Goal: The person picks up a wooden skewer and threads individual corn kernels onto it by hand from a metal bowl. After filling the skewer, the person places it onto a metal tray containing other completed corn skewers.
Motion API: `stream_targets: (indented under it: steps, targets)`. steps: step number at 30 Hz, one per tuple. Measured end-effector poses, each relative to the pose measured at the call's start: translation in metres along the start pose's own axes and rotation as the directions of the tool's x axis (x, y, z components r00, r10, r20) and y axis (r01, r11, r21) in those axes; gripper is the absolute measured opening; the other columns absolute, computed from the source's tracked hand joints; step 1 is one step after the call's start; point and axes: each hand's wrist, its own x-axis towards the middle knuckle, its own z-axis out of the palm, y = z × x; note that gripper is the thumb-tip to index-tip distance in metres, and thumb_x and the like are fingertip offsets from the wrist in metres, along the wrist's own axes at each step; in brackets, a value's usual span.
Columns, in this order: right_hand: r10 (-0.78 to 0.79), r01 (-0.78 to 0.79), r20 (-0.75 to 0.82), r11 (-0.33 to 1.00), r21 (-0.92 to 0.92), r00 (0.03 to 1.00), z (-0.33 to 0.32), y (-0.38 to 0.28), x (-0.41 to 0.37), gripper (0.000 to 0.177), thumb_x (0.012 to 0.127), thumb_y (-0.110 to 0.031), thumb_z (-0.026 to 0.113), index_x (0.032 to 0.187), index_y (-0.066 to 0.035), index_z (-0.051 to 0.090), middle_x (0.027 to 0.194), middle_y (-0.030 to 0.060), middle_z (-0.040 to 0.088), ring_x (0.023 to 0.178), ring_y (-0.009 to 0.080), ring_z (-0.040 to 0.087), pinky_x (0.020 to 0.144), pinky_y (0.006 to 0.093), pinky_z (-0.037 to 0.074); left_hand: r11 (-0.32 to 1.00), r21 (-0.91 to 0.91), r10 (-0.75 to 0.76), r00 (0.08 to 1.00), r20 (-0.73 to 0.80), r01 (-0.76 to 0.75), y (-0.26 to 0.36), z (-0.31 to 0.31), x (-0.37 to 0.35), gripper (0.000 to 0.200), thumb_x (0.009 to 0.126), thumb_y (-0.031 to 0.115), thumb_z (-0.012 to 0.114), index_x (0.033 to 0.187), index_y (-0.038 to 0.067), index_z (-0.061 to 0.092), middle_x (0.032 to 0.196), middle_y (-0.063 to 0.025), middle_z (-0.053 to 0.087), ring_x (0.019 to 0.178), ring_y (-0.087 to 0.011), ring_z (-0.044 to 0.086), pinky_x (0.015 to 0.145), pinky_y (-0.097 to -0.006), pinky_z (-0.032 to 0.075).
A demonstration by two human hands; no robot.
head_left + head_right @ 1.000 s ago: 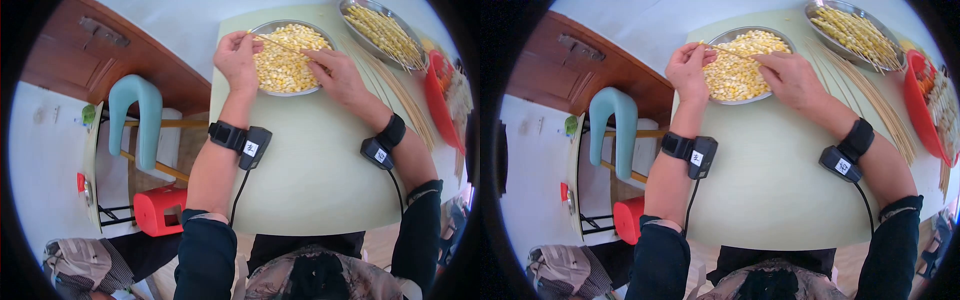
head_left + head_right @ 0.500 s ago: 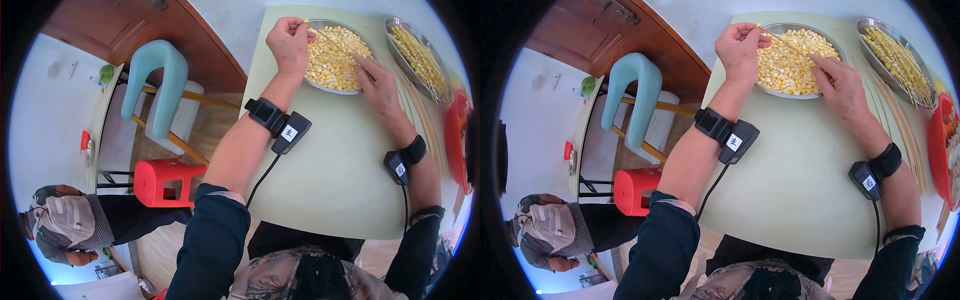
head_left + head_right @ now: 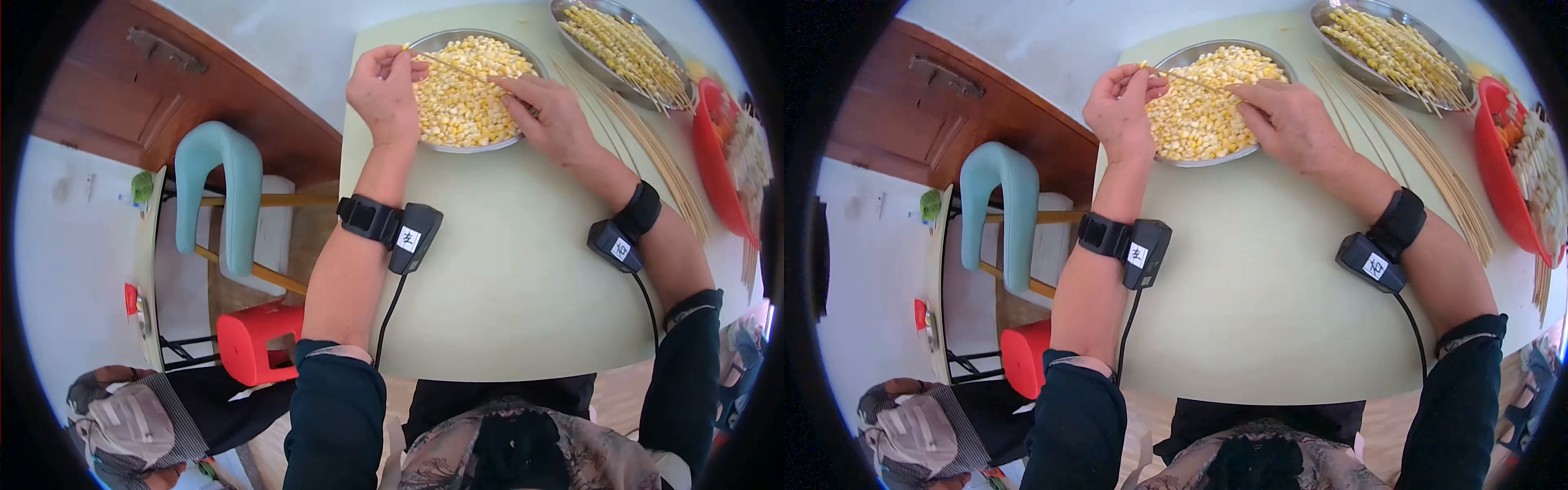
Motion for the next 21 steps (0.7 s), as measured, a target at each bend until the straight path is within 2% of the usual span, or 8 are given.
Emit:
stream_targets:
  steps: [10,12,15,21]
  targets:
    - [0.0,0.0,-0.009,0.999,-0.05,1.0,0.0021,0.002,-0.002,0.018,0.08,-0.009,0.055,0.096,-0.003,0.063,0.078,0.0152,0.061,0.071,0.0321,0.059,0.064,0.0398,0.048,0.997,0.071,0.0,1.0,-0.003,0.0,-0.0019,-0.0005,0.0002,0.009,0.083,-0.004,0.055,0.091,-0.008,0.054,0.08,-0.0151,0.061,0.065,-0.0205,0.064,0.061,-0.0267,0.056]
    - [0.002,-0.004,-0.025,0.998,-0.058,1.0,0.0004,0.0023,-0.0016,0.018,0.08,-0.009,0.055,0.095,-0.002,0.063,0.077,0.015,0.061,0.071,0.0319,0.059,0.064,0.04,0.048,0.998,0.066,-0.007,0.999,0.035,0.004,-0.001,-0.0006,-0.0006,0.012,0.083,-0.003,0.055,0.094,-0.007,0.053,0.082,-0.0153,0.061,0.067,-0.0207,0.064,0.061,-0.027,0.056]
    - [-0.015,0.015,-0.004,0.998,-0.055,1.0,-0.0008,0.0006,-0.0012,0.019,0.08,-0.008,0.055,0.094,-0.002,0.064,0.076,0.0145,0.061,0.07,0.0317,0.059,0.064,0.0402,0.048,0.997,0.064,-0.037,0.999,0.026,0.035,-0.0005,-0.0004,-0.0014,0.021,0.085,0.001,0.056,0.104,-0.007,0.051,0.086,-0.0159,0.061,0.072,-0.0209,0.064,0.062,-0.0272,0.055]
    - [-0.016,0.013,-0.047,0.998,-0.053,0.999,-0.0003,0.0,-0.0021,0.019,0.079,-0.008,0.056,0.094,0.0,0.064,0.076,0.0139,0.061,0.07,0.0316,0.06,0.066,0.0401,0.048,0.988,0.04,-0.149,0.988,0.049,0.147,0.0012,0.0001,-0.0007,0.021,0.088,0.006,0.054,0.105,-0.006,0.053,0.087,-0.015,0.061,0.07,-0.0198,0.063,0.061,-0.0255,0.054]
